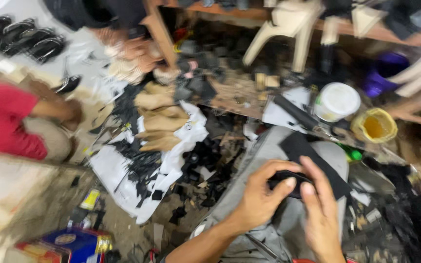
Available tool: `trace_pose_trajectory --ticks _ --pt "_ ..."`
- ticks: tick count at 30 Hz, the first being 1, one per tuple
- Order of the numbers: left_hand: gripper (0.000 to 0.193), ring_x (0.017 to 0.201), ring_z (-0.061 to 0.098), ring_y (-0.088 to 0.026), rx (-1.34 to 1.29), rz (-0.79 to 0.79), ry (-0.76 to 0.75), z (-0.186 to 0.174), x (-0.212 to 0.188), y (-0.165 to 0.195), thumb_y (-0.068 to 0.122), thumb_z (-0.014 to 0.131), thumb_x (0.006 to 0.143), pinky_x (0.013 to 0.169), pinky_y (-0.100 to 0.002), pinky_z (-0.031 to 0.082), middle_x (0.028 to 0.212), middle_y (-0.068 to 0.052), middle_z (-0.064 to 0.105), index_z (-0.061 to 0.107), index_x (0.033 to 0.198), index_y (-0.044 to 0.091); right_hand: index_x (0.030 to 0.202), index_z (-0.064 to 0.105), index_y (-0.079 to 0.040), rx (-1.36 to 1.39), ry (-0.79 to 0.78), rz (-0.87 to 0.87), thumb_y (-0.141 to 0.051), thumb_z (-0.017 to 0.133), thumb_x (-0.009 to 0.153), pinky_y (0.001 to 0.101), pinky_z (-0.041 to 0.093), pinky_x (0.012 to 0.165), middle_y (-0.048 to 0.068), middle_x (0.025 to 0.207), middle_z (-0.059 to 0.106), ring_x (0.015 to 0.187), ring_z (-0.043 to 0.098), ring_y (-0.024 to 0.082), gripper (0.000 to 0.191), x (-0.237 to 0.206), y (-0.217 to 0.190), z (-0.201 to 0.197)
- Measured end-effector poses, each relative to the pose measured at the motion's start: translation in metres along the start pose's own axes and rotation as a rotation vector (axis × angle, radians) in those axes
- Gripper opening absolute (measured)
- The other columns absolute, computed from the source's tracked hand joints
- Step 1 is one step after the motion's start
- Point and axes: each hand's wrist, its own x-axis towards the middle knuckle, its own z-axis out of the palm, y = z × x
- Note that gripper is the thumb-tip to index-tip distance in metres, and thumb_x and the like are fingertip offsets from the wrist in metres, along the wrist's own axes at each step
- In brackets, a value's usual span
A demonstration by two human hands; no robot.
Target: The person sits on the floor in a workshop and uses red-handled scissors to cut black foam material. They wrap the foam around a small cylindrical object, trim the edges, and repeat the process to create multiple small foam pieces.
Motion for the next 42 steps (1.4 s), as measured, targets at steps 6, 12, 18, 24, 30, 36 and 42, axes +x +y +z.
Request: trace_pose_trajectory --ticks 6,12,18,24,30,36,42 --pt "0.023 0.117 0.06 -0.014 -0.105 -0.051 0.085 -0.003 -0.003 -0.004 0.007 0.066 0.103 0.104 -0.028 0.048 0.123 -0.007 0.064 0.063 0.124 0.001 0.113 0.064 0.003 -0.014 0.068 -0.158 0.004 0.073 0.086 0.0333 0.052 0.103 0.013 0.132 0.057 0.12 0.061 0.018 0.029 -0.003 0.012 -0.003" --pt "0.036 0.112 0.06 -0.01 -0.44 -0.227 0.025 -0.001 -0.007 -0.007 0.006 0.071 0.097 0.096 -0.025 0.054 0.12 -0.005 0.061 0.058 0.129 0.002 0.099 0.069 0.006 -0.078 0.175 -0.204 0.008 0.078 0.087 0.0303 0.054 0.101 0.013 0.114 0.065 0.111 0.066 0.017 0.015 -0.009 0.035 -0.011" --pt "0.03 0.128 0.057 -0.016 -0.283 -0.016 0.086 0.003 -0.01 -0.004 0.005 0.073 0.097 0.111 -0.032 0.048 0.132 -0.01 0.058 0.061 0.125 0.001 0.111 0.064 0.008 0.074 0.331 -0.015 0.004 0.077 0.094 0.0301 0.057 0.082 0.015 0.093 0.069 0.081 0.069 0.017 0.022 -0.006 0.068 -0.017" --pt "0.022 0.126 0.053 -0.017 -0.213 0.081 0.078 0.009 -0.016 -0.003 0.008 0.072 0.1 0.118 -0.033 0.044 0.139 -0.013 0.057 0.062 0.119 0.002 0.1 0.067 0.009 0.182 0.305 0.089 0.0 0.07 0.104 0.0313 0.06 0.086 0.016 0.096 0.072 0.094 0.072 0.018 0.01 -0.013 0.094 -0.033" --pt "0.016 0.123 0.054 -0.016 -0.507 -0.094 0.033 0.012 -0.013 -0.008 0.013 0.068 0.105 0.112 -0.032 0.048 0.139 -0.012 0.055 0.063 0.116 0.002 0.102 0.064 0.006 0.401 0.229 -0.171 -0.001 0.069 0.106 0.0339 0.064 0.086 0.015 0.099 0.069 0.089 0.074 0.019 0.009 -0.013 0.093 -0.03" --pt "0.054 0.128 0.057 -0.016 -0.597 -0.22 -0.044 0.006 -0.011 -0.009 0.007 0.076 0.091 0.113 -0.032 0.048 0.135 -0.009 0.059 0.054 0.14 0.004 0.119 0.068 -0.005 0.277 0.173 -0.051 -0.006 0.065 0.093 0.0256 0.058 0.08 0.007 0.106 0.066 0.086 0.065 0.009 0.027 0.001 0.067 -0.045" --pt "0.054 0.123 0.06 -0.017 -0.496 -0.247 -0.105 -0.003 -0.012 -0.002 0.009 0.082 0.093 0.113 -0.032 0.049 0.128 -0.013 0.063 0.058 0.14 -0.004 0.104 0.071 -0.004 -0.065 0.071 -0.284 0.0 0.079 0.091 0.0238 0.053 0.082 0.009 0.096 0.061 0.087 0.061 0.01 0.017 0.002 0.073 -0.058"
